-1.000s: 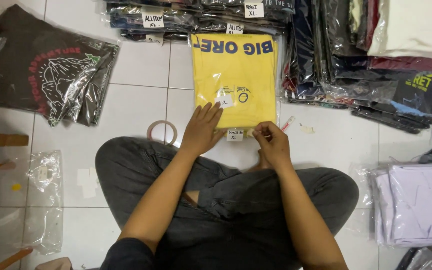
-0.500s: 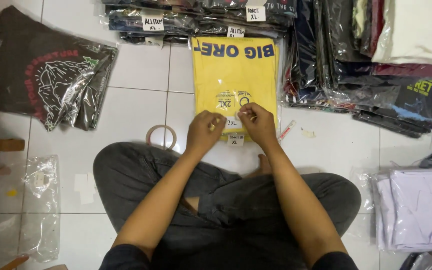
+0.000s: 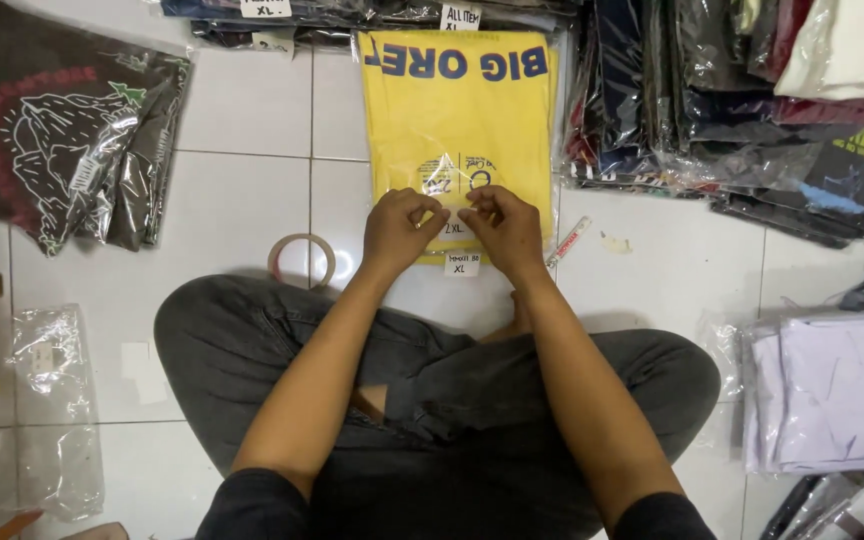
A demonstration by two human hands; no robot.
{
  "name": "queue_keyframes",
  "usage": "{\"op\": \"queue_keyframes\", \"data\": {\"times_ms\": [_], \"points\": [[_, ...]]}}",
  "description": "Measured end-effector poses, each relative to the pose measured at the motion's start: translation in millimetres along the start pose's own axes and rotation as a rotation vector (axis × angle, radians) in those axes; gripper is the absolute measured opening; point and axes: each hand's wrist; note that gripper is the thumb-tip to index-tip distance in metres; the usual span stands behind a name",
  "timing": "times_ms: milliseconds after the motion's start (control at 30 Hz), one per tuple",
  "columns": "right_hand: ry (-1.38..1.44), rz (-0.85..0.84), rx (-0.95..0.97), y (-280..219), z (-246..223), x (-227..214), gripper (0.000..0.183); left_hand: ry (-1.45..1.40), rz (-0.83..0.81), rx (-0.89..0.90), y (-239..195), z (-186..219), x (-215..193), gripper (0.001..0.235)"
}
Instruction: The person sits on the floor and labels packaged yellow t-shirts. They write on small white paper tags with a marker, then use clear tape to attach the tags to the plastic packaging. The person handles the shirts, tags, tape, and marker throughout the process.
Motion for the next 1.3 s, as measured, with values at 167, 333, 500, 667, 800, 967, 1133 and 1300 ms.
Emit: {"op": "queue_keyframes", "data": {"times_ms": [167,333,500,667,800,967,1133,1300], "points": [[-0.031,0.05,0.021,-1,-3,-1,0.012,0.034,-0.001,-0.004,-1,-2,2,0.009],[-0.022,0.054,0.042,1,3,0,0.009,0.037,0.002,-0.018,-1,-2,4,0.009],[-0.061,0.066,0.039,3,8,6,0.01,0.058,0.019,-0.03,-2,-3,6,0.009],[-0.109,0.069,-0.014,3,6,5,0.012,0.098,0.022,0.007,-3,-10,9,0.008],[-0.174,0.05,-0.029,3,8,6,0.012,0.132,0.047,0.025,-4,-10,11,0.008],[-0.198,0.037,-0.041,-3,-15,0,0.029,0.156,0.058,0.04,-5,-8,11,0.008],[-0.128,0.148,-0.072,-3,-3,4,0.043,0.127,0.116,0.081,-6,-11,12,0.008],[0.055,0.103,0.025,-8,1,10,0.041,0.0,0.178,0.064,-9,-8,11,0.007]]}}
Point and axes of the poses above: each hand's wrist, its own y-axis towards the middle knuckle, its own x-axis out of the palm, z = x × y, and after that the axes turned 7 degrees about x, right-handed
